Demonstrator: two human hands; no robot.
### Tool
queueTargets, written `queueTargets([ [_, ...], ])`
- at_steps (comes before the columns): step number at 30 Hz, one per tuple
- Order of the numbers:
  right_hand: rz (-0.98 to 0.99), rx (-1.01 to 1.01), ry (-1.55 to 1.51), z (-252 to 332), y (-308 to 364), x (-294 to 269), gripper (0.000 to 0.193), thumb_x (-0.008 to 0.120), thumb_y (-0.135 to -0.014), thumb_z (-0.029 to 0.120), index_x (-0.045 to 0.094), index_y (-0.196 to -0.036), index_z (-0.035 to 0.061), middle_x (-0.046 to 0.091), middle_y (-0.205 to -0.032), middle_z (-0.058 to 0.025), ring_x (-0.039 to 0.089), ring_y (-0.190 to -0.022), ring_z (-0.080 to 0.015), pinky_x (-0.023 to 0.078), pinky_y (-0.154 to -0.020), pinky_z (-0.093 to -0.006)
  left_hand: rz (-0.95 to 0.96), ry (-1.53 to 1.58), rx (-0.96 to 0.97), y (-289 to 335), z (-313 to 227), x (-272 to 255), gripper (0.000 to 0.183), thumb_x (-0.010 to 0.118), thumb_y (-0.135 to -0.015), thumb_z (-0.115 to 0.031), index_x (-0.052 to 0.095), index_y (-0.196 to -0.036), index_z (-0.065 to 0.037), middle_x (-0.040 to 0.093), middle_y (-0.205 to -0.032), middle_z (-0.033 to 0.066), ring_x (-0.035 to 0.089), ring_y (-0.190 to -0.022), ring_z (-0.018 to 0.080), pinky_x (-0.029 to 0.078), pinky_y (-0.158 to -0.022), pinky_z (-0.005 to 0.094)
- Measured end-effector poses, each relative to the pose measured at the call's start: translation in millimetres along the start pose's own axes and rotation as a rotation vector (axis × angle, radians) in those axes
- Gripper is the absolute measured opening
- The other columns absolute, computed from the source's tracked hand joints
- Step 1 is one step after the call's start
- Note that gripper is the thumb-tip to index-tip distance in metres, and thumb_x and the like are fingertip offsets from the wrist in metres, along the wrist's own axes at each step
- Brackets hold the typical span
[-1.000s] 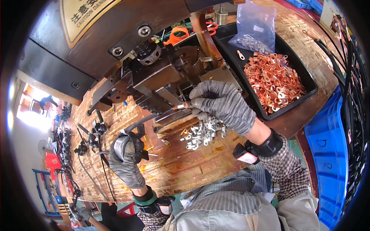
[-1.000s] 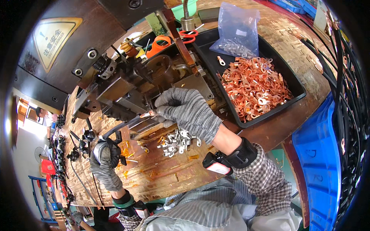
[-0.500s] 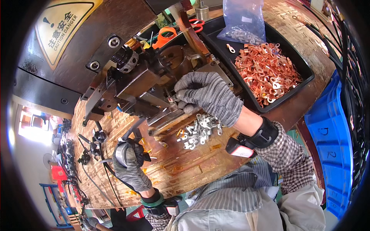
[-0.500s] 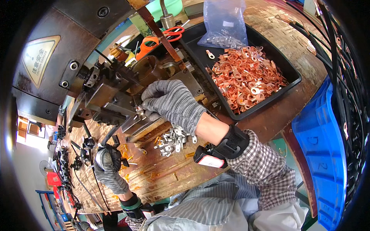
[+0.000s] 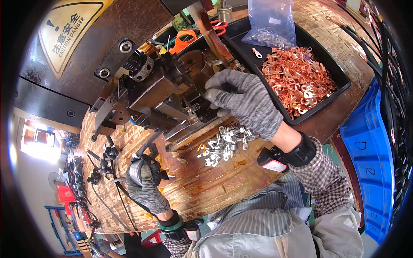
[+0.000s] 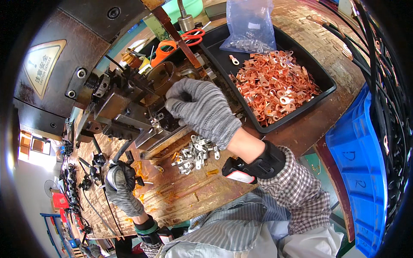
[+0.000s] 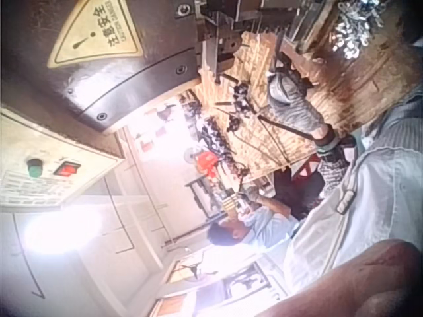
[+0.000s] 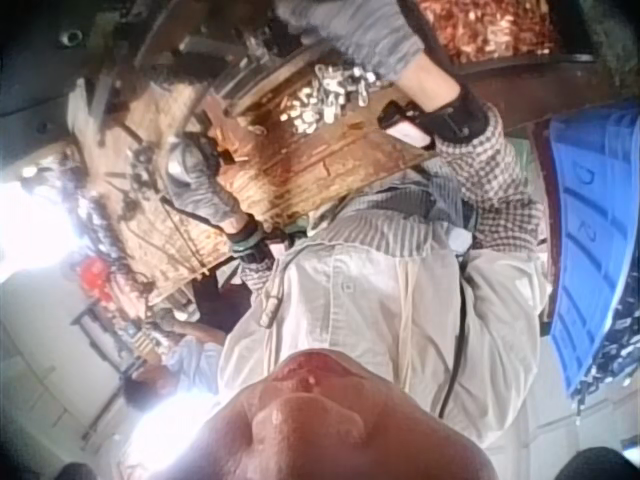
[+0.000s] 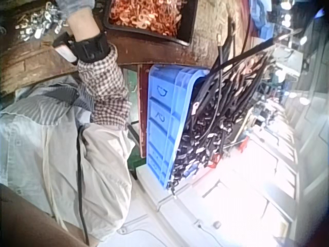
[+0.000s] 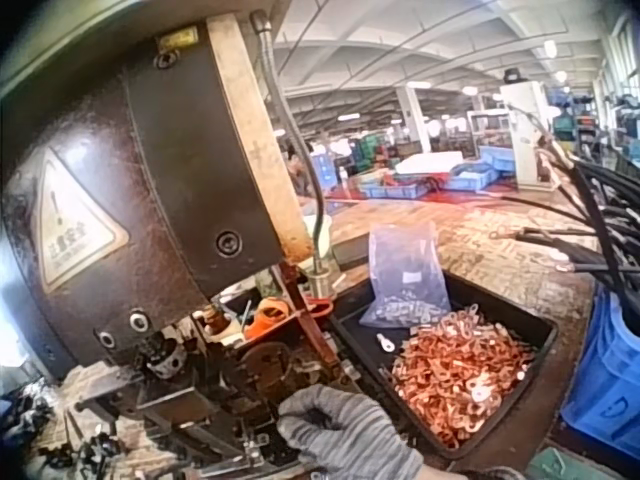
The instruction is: Manually fitting metal terminals onto large electrical cables and using a machine to crimp them.
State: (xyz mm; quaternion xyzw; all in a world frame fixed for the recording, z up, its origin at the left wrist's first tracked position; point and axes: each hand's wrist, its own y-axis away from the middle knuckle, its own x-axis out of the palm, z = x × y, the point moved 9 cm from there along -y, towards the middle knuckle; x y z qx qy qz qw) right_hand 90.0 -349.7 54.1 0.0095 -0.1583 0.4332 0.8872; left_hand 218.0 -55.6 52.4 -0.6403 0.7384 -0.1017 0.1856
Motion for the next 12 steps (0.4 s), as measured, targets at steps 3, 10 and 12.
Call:
queueTargets([
  [3, -0.06, -0.084, -0.09, 9, 8, -16, 0.014, 0.062, -0.081, 0.01, 0.059, -0.092, 0.0024, 0.058, -0.075, -0.0006, 0.054, -0.063, -0.0067, 0.048, -0.052, -0.0193, 0.031, 0.017, -0.045, 1, 1, 4, 0.029, 0.064, -0.079, -0.012, 0.055, -0.102, 0.003, 0.061, -0.084, 0.0067, 0.059, -0.072, 0.0128, 0.049, -0.064, 0.021],
  [10, -0.419, -0.114, -0.06, 7, 32, -85, 0.015, 0.061, -0.083, 0.013, 0.06, -0.096, 0.0061, 0.059, -0.078, 0.0011, 0.053, -0.063, -0.0046, 0.045, -0.052, -0.0172, -0.017, -0.001, -0.036, 2, 0, 1, 0.029, 0.064, -0.08, -0.01, 0.055, -0.104, 0.003, 0.061, -0.084, 0.0067, 0.059, -0.071, 0.0126, 0.048, -0.062, 0.0208],
  [12, -0.396, -0.149, -0.082, 1, 33, -98, 0.016, 0.06, -0.084, 0.013, 0.059, -0.098, 0.0068, 0.06, -0.081, 0.001, 0.056, -0.067, -0.0065, 0.05, -0.059, -0.0172, 0.002, 0.035, -0.041, 4, -2, 5, 0.03, 0.063, -0.08, -0.01, 0.054, -0.106, 0.003, 0.061, -0.085, 0.007, 0.059, -0.072, 0.0133, 0.049, -0.063, 0.0211],
])
